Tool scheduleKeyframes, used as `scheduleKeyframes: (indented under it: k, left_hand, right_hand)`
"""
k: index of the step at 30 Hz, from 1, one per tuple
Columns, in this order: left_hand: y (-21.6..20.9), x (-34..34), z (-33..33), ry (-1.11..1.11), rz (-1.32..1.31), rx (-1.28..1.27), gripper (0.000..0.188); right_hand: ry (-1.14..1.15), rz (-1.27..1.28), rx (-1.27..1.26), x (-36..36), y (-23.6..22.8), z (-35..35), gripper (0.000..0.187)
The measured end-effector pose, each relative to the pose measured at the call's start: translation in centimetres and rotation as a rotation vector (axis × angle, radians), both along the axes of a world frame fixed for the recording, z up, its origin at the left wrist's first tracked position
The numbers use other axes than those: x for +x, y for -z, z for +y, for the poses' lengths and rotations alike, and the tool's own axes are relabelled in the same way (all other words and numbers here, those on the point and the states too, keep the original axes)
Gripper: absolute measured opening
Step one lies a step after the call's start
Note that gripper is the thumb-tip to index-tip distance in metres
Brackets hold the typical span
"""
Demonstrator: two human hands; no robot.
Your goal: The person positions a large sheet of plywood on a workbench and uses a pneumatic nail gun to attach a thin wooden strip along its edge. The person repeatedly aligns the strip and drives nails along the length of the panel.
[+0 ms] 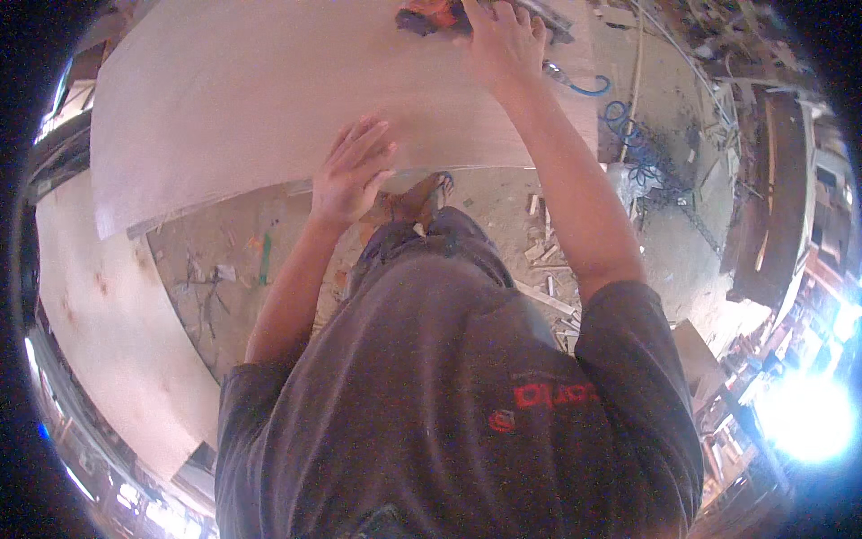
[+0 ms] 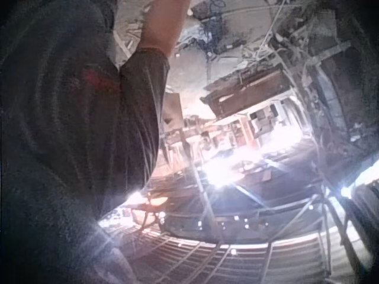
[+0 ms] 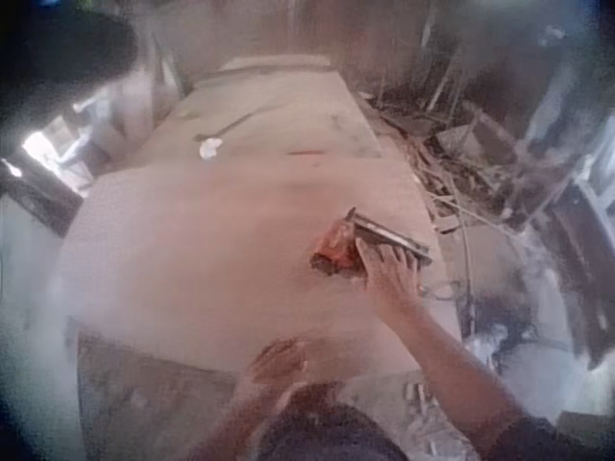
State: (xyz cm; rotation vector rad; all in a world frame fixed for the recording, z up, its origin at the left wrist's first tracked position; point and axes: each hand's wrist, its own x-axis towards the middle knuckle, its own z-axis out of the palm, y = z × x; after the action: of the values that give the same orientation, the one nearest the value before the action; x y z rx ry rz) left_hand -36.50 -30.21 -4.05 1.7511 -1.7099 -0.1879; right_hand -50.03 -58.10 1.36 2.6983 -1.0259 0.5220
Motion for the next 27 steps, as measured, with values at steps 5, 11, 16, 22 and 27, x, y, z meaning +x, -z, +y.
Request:
scheduleKeyframes:
  k: [5, 11, 16, 22, 27]
  left_hand:
    - [-0.1, -0.3, -0.2, -0.014, -0.011, -0.031, 0.041]
    - [-1.4, -1.1, -0.9, -0.048, -0.002, -0.007, 0.046]
    - [-2.0, -6.0, -3.0, -0.101, 0.004, 0.005, 0.046]
    - [-0.6, -9.9, -6.0, -0.034, -0.041, 0.015, 0.039]
    - [0.1, -9.9, -6.4, -0.033, -0.065, -0.005, 0.038]
  right_hand:
    - [0.25, -0.356, 0.35, -8.4, -2.6, -3.2, 0.035]
    - [0.68, -0.056, 0.72, -22.2, 0.1, -7.3, 0.032]
    - [0.602, -0.054, 1.256, -21.4, 2.5, -5.3, 0.043]
    - [0.463, -0.225, 1.431, -20.7, 3.1, -5.5, 0.064]
    - [0.42, -0.199, 1.353, -21.5, 4.8, -6.6, 0.065]
